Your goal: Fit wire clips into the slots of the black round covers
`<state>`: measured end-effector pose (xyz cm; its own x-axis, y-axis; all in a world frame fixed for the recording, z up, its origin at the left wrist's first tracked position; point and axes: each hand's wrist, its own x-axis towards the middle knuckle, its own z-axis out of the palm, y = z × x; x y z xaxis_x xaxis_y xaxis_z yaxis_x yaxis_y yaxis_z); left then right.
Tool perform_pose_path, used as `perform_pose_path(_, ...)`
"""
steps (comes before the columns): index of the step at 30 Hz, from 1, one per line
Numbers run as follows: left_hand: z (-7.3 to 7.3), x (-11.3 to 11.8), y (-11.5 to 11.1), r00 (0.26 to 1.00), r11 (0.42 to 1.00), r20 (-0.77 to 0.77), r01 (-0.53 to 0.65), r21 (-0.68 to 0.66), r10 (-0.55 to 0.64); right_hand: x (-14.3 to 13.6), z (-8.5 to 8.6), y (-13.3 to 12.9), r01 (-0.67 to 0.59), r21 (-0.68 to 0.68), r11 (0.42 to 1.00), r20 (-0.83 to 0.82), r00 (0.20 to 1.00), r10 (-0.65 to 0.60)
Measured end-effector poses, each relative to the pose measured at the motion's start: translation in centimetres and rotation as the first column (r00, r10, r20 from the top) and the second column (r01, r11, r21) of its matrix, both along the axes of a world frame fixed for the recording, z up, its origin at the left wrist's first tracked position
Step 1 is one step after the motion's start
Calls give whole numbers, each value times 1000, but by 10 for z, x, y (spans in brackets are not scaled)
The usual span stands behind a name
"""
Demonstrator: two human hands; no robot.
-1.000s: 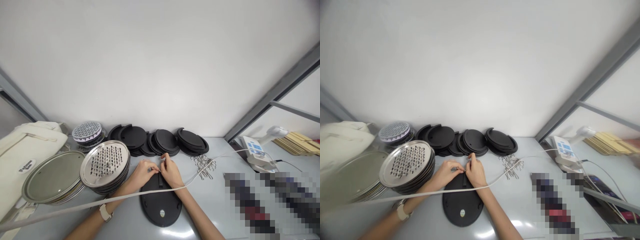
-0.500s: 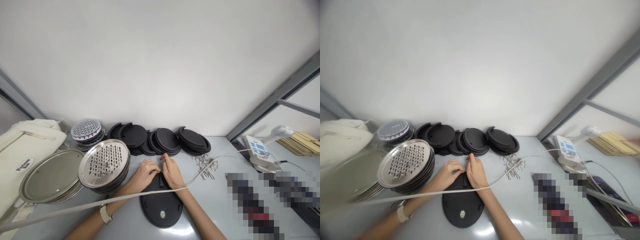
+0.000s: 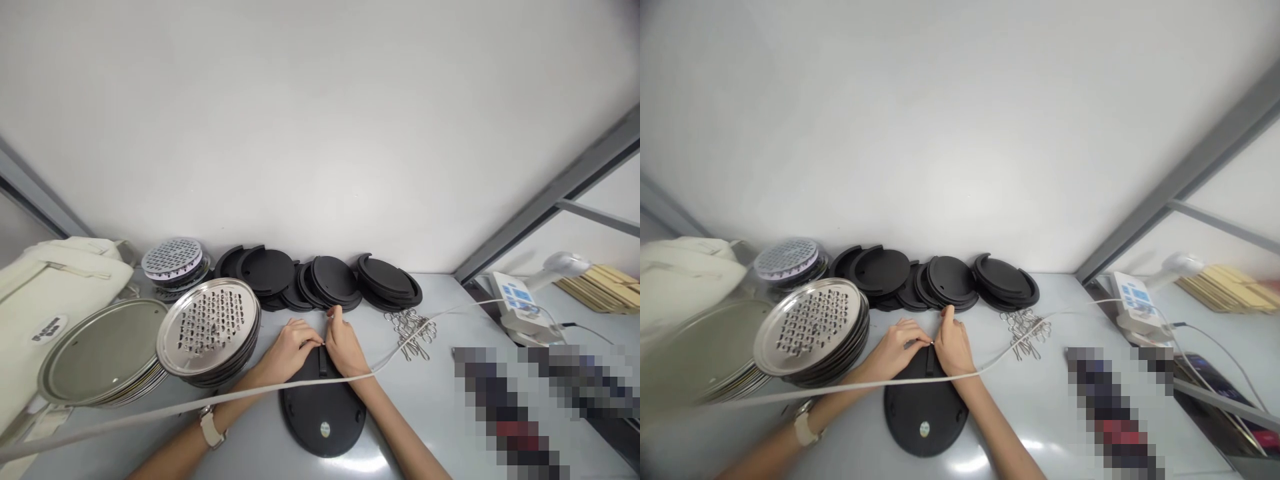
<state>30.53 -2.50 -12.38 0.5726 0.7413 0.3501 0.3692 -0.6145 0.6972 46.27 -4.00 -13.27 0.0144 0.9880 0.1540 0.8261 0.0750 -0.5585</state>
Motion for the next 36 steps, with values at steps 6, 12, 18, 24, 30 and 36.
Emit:
perform_pose_path(6,7,0,2,998,989,21,-49,-139,52,-1,0,0,1,-76,997,28,1000,1)
perform_pose_path(12,2,1,4,997,981,61,-42,-187,54,-2,3,-1,22,-111,994,81,997,-13)
perform_pose_path(18,4,1,3,997,986,73,-19,-167,31,-1,1,0,8,-112,994,162,987,10)
perform_pose_path(24,1,1,3,996,988,87,-12,-157,26,-2,5,-1,28,-136,990,214,977,2)
perform_pose_path(30,-1,1,4,993,983,110,-8,-184,29,-3,7,-2,44,-129,991,233,972,-13)
perform_pose_path(36,2,2,4,996,981,81,-19,-194,35,-1,3,-1,7,-131,991,148,989,13)
